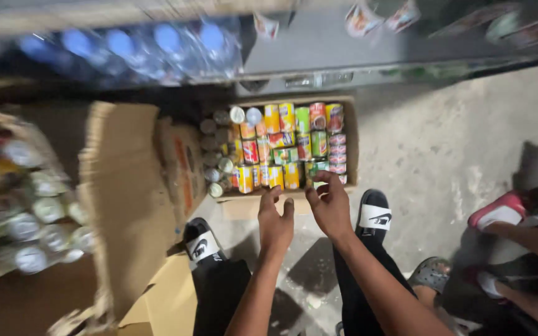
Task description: Organize canned goods on shelves and in a box in a grocery store environment.
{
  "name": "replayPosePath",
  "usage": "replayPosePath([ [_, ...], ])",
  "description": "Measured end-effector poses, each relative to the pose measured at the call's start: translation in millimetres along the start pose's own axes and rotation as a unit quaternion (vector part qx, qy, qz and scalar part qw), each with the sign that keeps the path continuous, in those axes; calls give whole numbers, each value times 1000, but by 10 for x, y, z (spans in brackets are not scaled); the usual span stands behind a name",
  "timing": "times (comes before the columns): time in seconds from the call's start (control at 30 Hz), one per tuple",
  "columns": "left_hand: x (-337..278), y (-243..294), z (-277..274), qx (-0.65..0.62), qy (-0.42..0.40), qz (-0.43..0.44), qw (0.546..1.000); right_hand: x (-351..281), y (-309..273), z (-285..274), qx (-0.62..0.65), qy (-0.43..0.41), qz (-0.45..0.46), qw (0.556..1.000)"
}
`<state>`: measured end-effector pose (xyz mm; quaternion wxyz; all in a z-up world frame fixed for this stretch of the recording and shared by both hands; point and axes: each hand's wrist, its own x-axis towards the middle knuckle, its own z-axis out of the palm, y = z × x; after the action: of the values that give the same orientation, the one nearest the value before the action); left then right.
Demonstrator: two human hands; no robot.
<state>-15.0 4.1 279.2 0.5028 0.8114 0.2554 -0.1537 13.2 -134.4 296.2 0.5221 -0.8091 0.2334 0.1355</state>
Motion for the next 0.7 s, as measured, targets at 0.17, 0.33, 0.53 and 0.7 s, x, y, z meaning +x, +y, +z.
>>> replayPosePath([
  [0.17, -181, 905, -423, -69, 32, 116, 990, -102, -721, -207, 86, 15, -107, 990],
  [0.33, -527, 1810, -980, -114, 33, 151, 981, -381, -1827, -552, 122, 13, -100, 987],
  [0.53, -772, 2580, -1348, -124, 34, 202, 971, -707, -2784, -930, 164, 19, -135, 977],
  [0.7, -926, 3100, -1516, -157, 31, 193, 968, -941, -3438, -1245, 183, 25, -188, 965],
])
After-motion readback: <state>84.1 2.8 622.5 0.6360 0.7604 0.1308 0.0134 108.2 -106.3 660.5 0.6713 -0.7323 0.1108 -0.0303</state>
